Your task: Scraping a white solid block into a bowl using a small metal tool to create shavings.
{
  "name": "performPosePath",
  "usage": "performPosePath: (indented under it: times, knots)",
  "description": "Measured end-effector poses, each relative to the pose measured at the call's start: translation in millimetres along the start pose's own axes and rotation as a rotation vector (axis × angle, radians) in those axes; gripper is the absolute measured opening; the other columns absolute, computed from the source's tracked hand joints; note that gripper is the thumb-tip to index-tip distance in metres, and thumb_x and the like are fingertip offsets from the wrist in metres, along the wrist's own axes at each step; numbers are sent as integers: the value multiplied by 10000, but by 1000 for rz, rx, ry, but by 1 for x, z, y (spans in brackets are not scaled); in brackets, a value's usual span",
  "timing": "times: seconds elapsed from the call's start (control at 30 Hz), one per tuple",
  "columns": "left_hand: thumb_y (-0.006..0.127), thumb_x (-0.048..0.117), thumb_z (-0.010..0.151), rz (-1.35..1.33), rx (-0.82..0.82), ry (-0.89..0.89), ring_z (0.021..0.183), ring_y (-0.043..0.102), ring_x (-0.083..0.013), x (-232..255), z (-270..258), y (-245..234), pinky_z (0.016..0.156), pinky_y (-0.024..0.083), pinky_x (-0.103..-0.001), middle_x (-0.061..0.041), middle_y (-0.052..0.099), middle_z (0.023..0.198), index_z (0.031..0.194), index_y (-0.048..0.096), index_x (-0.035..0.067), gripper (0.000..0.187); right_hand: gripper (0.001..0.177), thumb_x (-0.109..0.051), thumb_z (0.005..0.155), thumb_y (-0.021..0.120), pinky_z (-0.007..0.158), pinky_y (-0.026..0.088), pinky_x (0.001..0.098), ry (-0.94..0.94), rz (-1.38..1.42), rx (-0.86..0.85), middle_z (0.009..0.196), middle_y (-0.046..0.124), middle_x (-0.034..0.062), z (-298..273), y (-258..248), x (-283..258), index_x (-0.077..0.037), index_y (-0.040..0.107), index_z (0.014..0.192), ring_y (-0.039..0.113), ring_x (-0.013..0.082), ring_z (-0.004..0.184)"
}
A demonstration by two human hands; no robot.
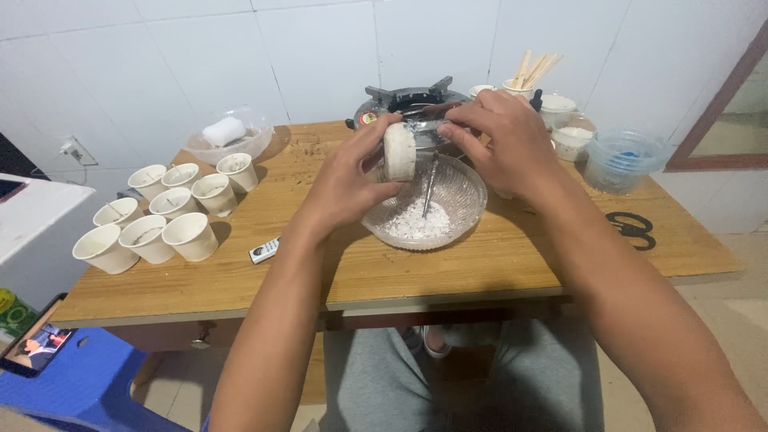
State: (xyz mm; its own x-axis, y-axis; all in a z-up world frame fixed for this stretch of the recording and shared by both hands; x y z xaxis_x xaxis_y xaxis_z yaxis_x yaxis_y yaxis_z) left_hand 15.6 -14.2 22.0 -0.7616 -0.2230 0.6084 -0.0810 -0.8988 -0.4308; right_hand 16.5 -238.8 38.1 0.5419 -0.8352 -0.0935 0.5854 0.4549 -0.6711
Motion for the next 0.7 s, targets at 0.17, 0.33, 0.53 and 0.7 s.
performPosePath:
  times: [0.17, 0.33, 0.53, 0.7]
  knots:
    - [810, -179, 605, -4, -4, -1, 1355, 411, -518, 4, -1, -2, 1058, 493, -529, -203, 587, 1398, 1385, 586, 40, 841, 212, -300, 1081, 660, 824, 486, 376, -11, -9, -6, 813, 643, 90, 0, -3, -2, -136, 776, 1149, 611, 233, 798]
    - [812, -184, 608, 11, -11, -8, 1355, 421, -509, 3, 0, -2, 1063, 483, -534, -195, 589, 1397, 1389, 585, 52, 847, 221, -320, 1078, 653, 833, 481, 364, -7, -9, -20, 815, 642, 82, -1, -1, 0, -154, 778, 1152, 610, 224, 805]
    - [799, -188, 611, 0, -12, -35, 1367, 404, -507, 3, 1, -1, 1078, 477, -523, -192, 580, 1415, 1404, 572, 58, 862, 227, -314, 1072, 664, 836, 486, 379, 0, 11, -18, 830, 657, 102, -1, -4, -2, -138, 776, 1161, 621, 239, 810]
    - [814, -133, 662, -43, -16, -81, 1333, 459, -506, 7, -3, -1, 1074, 488, -546, -232, 565, 1405, 1427, 530, 68, 840, 234, -297, 1096, 629, 804, 482, 367, 40, 119, -9, 813, 648, 85, -4, -5, -4, -109, 764, 1132, 621, 232, 787]
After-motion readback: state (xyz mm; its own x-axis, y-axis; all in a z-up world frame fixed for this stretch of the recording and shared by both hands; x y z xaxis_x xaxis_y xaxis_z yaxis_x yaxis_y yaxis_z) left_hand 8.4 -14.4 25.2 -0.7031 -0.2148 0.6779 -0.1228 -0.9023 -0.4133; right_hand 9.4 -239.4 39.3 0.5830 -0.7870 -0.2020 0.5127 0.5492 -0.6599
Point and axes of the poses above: each hand's wrist, its own z-axis towards the middle knuckle, its own y-axis out of the palm, x = y × z, the point moved 3 cm from there along z, towards the middle knuckle
